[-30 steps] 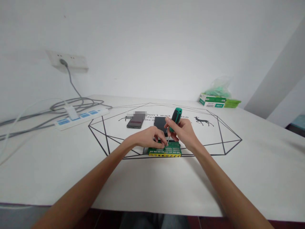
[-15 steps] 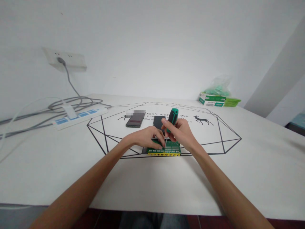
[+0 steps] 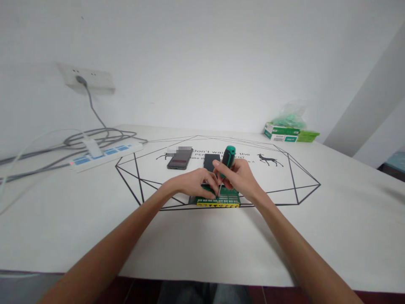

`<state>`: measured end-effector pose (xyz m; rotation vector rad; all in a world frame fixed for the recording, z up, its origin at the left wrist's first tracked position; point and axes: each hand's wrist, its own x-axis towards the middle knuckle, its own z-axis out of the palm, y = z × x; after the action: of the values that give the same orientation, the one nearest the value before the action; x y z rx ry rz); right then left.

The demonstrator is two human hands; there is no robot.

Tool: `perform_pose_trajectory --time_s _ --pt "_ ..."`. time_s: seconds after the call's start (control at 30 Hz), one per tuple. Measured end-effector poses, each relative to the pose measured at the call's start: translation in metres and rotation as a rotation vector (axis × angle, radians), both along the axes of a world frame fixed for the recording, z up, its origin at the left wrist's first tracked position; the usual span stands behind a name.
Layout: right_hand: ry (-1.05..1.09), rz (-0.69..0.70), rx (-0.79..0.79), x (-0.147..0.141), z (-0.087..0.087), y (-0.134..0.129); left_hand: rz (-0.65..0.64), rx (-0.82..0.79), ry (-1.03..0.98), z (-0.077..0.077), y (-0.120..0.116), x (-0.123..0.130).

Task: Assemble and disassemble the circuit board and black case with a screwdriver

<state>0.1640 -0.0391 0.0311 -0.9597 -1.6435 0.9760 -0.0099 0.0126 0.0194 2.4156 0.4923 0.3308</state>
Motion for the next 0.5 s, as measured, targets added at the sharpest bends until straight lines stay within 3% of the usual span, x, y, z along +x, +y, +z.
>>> perform_pose_trajectory --time_s 0.5 --pt "-0.014 0.011 -0.003 0.0013 0.001 -0.0009 0.016 0.003 0.017 0.0013 -0.0016 0.0004"
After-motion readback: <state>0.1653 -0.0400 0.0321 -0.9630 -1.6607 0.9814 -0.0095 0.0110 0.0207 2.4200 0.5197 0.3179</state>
